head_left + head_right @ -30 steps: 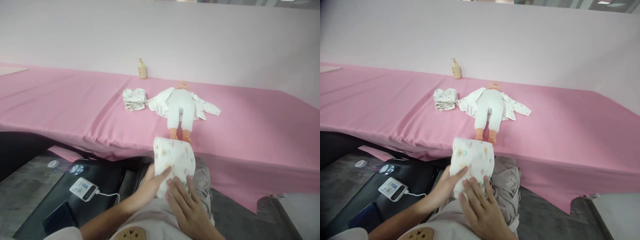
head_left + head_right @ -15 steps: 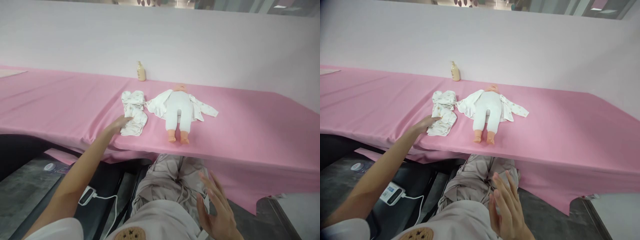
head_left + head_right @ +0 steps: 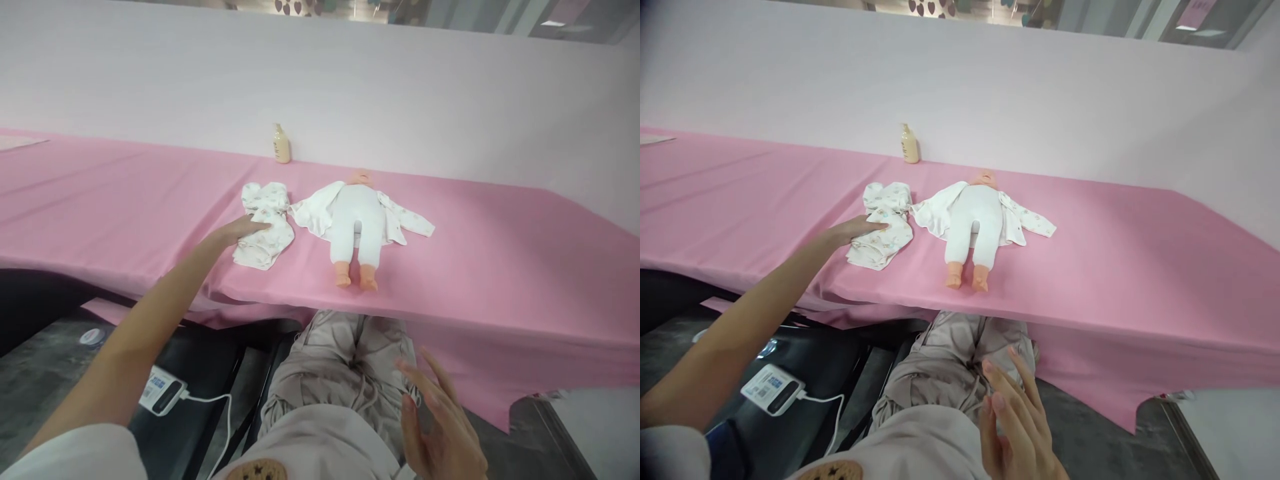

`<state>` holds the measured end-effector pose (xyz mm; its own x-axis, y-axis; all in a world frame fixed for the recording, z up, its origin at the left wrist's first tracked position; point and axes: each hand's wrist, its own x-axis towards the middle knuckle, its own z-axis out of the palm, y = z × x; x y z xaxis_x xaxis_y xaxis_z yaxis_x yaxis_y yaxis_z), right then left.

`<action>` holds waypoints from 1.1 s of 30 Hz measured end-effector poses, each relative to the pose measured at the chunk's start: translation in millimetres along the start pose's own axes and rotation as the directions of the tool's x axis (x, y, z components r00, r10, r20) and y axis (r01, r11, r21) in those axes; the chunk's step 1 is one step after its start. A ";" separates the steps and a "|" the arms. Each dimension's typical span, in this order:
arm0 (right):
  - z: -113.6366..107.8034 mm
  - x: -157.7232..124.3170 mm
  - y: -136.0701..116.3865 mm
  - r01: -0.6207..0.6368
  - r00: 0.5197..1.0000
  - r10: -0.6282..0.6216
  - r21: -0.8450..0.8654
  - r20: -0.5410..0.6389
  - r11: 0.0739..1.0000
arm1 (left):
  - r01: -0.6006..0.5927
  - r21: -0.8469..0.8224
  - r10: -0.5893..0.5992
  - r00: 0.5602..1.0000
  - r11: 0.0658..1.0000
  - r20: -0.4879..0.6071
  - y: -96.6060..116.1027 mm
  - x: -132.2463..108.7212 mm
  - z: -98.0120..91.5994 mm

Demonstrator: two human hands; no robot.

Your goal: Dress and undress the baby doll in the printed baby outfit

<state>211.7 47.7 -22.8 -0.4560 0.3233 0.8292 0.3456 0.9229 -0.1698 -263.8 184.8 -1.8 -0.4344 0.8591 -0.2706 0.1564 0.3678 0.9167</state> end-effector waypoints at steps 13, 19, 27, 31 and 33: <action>-5.0 -1.3 6.0 0.014 1.000 -0.014 -0.004 -0.017 1.000 | 0.015 0.767 0.227 0.951 0.642 -0.208 -15.2 -36.3 -40.5; 1.0 11.4 3.0 0.075 0.996 -0.077 -0.043 -0.053 0.996 | -0.223 0.943 0.536 0.842 0.245 0.060 -32.2 -19.3 -17.5; 14.6 21.3 3.7 0.127 0.991 -0.127 0.011 0.034 0.992 | -0.231 0.924 0.296 0.945 0.305 0.139 -49.4 4.0 -11.7; 23.2 21.4 1.8 0.116 0.993 -0.117 0.035 0.024 0.993 | -0.177 0.926 0.262 0.961 0.332 0.090 -39.8 -10.3 -3.9; 26.8 21.8 2.8 0.094 0.995 -0.096 0.048 0.028 0.994 | -0.168 0.922 0.301 0.952 0.349 0.059 -36.9 -14.1 0.8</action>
<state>180.7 62.9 -19.5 -0.5098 0.2394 0.8263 0.2613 0.9582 -0.1164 -262.7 159.4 -32.0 -0.3139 0.9494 0.0013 0.9453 0.3124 0.0941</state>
